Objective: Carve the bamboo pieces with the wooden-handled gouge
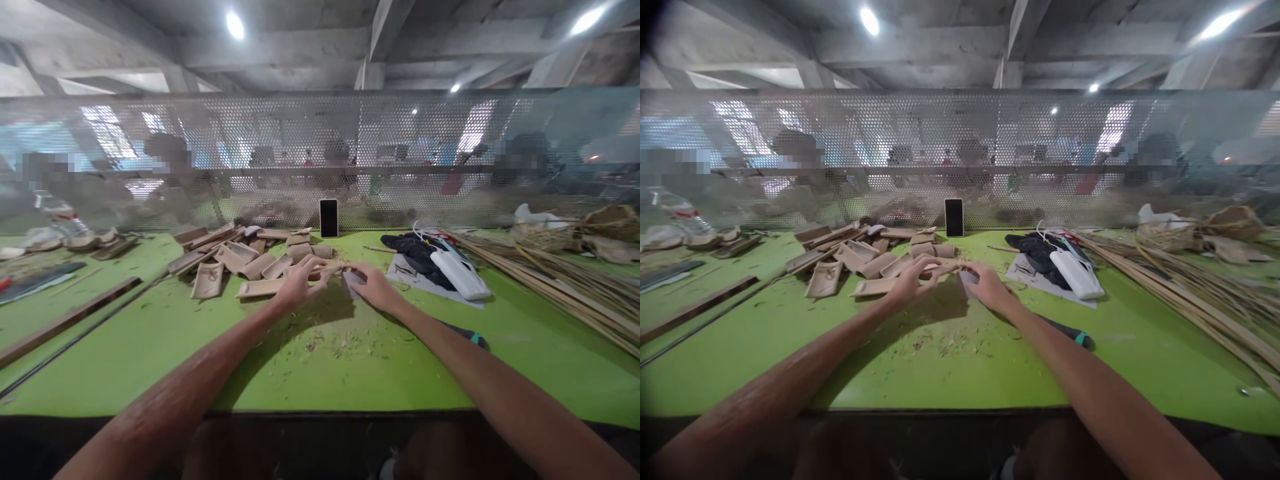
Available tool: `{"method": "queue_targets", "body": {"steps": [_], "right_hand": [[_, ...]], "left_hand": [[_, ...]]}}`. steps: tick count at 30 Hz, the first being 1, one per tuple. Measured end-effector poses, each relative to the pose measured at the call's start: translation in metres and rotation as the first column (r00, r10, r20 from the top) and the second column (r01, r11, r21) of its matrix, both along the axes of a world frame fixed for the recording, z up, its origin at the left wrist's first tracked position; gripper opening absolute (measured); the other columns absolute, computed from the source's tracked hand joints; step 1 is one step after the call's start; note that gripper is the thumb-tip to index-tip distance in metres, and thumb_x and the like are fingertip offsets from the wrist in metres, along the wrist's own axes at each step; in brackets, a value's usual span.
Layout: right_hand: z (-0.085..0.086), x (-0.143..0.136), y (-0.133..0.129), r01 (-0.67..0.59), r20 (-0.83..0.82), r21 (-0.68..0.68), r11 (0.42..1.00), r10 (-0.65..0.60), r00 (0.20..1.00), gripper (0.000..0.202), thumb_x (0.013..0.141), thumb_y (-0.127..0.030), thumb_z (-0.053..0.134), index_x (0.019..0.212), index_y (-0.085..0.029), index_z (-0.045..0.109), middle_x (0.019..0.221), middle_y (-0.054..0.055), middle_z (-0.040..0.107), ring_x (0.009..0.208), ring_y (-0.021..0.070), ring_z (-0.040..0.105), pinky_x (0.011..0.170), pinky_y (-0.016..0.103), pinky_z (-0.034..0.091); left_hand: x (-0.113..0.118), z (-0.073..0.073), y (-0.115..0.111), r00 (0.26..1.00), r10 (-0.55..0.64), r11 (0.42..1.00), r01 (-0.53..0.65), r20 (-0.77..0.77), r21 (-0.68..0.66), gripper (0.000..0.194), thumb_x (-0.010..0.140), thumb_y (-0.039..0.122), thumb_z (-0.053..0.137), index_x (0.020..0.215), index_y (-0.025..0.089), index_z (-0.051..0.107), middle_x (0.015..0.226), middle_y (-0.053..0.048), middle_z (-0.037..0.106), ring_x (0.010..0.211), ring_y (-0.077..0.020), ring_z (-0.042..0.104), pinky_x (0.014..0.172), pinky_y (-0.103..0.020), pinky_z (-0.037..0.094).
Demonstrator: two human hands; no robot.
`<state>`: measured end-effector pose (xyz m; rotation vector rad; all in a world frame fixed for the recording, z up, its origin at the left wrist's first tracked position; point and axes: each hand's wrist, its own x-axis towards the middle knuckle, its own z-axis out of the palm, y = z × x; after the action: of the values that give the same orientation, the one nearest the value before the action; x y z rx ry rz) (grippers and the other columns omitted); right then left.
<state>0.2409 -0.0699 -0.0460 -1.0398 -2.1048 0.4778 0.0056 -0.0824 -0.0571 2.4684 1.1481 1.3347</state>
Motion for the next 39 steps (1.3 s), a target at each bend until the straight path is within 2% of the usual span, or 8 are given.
{"method": "queue_targets", "body": {"steps": [4, 8, 15, 20, 26, 32, 35, 39], "right_hand": [[0.001, 0.0, -0.004, -0.008, -0.003, 0.012, 1.0, 0.009, 1.0, 0.061, 0.079, -0.008, 0.059, 0.139, -0.02, 0.062, 0.136, 0.012, 0.064, 0.124, 0.028, 0.059, 0.109, 0.047, 0.044], [-0.002, 0.002, -0.004, -0.019, -0.035, -0.046, 0.999, 0.017, 0.999, 0.071, 0.076, -0.007, 0.057, 0.145, -0.02, 0.057, 0.143, 0.012, 0.06, 0.128, 0.0293, 0.057, 0.111, 0.047, 0.043], [0.002, 0.002, -0.007, -0.208, -0.122, -0.029, 0.978, 0.203, 0.971, 0.082, 0.075, 0.0, 0.046, 0.152, -0.027, 0.048, 0.152, 0.004, 0.053, 0.14, 0.0248, 0.048, 0.117, 0.046, 0.038], [0.005, -0.01, -0.021, -0.304, -0.078, -0.037, 0.952, 0.301, 0.95, 0.083, 0.08, 0.001, 0.045, 0.155, -0.034, 0.04, 0.157, 0.002, 0.046, 0.139, 0.023, 0.048, 0.114, 0.043, 0.043], [-0.001, -0.008, -0.01, -0.094, -0.091, 0.11, 0.989, 0.104, 0.99, 0.064, 0.077, 0.0, 0.051, 0.137, -0.02, 0.062, 0.141, 0.012, 0.056, 0.132, 0.0251, 0.051, 0.114, 0.042, 0.041], [-0.007, 0.01, 0.016, 0.182, -0.147, 0.099, 0.978, -0.166, 0.975, 0.055, 0.068, -0.002, 0.052, 0.118, -0.015, 0.07, 0.114, 0.012, 0.064, 0.098, 0.0231, 0.063, 0.093, 0.039, 0.053], [-0.008, 0.015, 0.021, 0.219, -0.111, 0.04, 0.975, -0.213, 0.971, 0.049, 0.07, -0.005, 0.054, 0.115, -0.014, 0.071, 0.113, 0.012, 0.067, 0.097, 0.0231, 0.064, 0.093, 0.039, 0.053], [-0.005, 0.013, 0.017, 0.184, 0.051, 0.006, 0.983, -0.184, 0.982, 0.051, 0.073, -0.004, 0.056, 0.12, -0.016, 0.072, 0.117, 0.012, 0.07, 0.106, 0.0256, 0.065, 0.099, 0.04, 0.05]], "left_hand": [[0.0, 0.004, -0.004, 0.988, 0.028, 0.997, -0.039, 0.153, 0.072, 0.03, 0.089, 0.024, 0.059, 0.119, 0.022, 0.055, 0.13, -0.014, 0.048, 0.122, -0.0267, 0.056, 0.083, -0.039, 0.063], [0.001, 0.006, -0.008, 0.99, 0.008, 1.0, -0.012, 0.144, 0.028, 0.038, 0.087, 0.022, 0.06, 0.124, 0.023, 0.052, 0.134, -0.014, 0.043, 0.132, -0.0293, 0.048, 0.09, -0.042, 0.062], [0.006, 0.004, -0.011, 0.982, -0.174, 0.971, 0.183, 0.075, -0.15, 0.083, 0.076, 0.02, 0.069, 0.15, 0.029, 0.033, 0.152, -0.015, 0.029, 0.137, -0.033, 0.045, 0.099, -0.044, 0.059], [0.009, 0.005, -0.01, 0.964, -0.149, 0.949, 0.202, 0.219, -0.241, 0.098, 0.078, 0.025, 0.071, 0.158, 0.032, 0.014, 0.155, -0.017, 0.033, 0.124, -0.0295, 0.058, 0.098, -0.045, 0.059], [0.006, 0.003, 0.0, 0.918, 0.08, 0.937, 0.064, 0.389, -0.343, 0.089, 0.077, 0.028, 0.072, 0.151, 0.019, 0.024, 0.126, -0.015, 0.058, 0.106, -0.0239, 0.064, 0.092, -0.042, 0.058], [0.001, 0.001, 0.0, 0.955, 0.157, 0.969, -0.101, 0.251, -0.223, 0.079, 0.077, 0.029, 0.07, 0.147, 0.023, 0.034, 0.136, -0.013, 0.046, 0.112, -0.0249, 0.057, 0.094, -0.041, 0.053], [0.002, 0.001, -0.002, 0.966, 0.194, 0.974, -0.168, 0.173, -0.152, 0.072, 0.079, 0.032, 0.069, 0.144, 0.025, 0.039, 0.133, -0.011, 0.042, 0.115, -0.0254, 0.053, 0.103, -0.043, 0.047], [0.003, -0.001, -0.002, 0.958, 0.241, 0.959, -0.209, 0.158, -0.193, 0.063, 0.087, 0.042, 0.065, 0.142, 0.024, 0.043, 0.12, -0.009, 0.045, 0.105, -0.023, 0.054, 0.102, -0.042, 0.045]]}}
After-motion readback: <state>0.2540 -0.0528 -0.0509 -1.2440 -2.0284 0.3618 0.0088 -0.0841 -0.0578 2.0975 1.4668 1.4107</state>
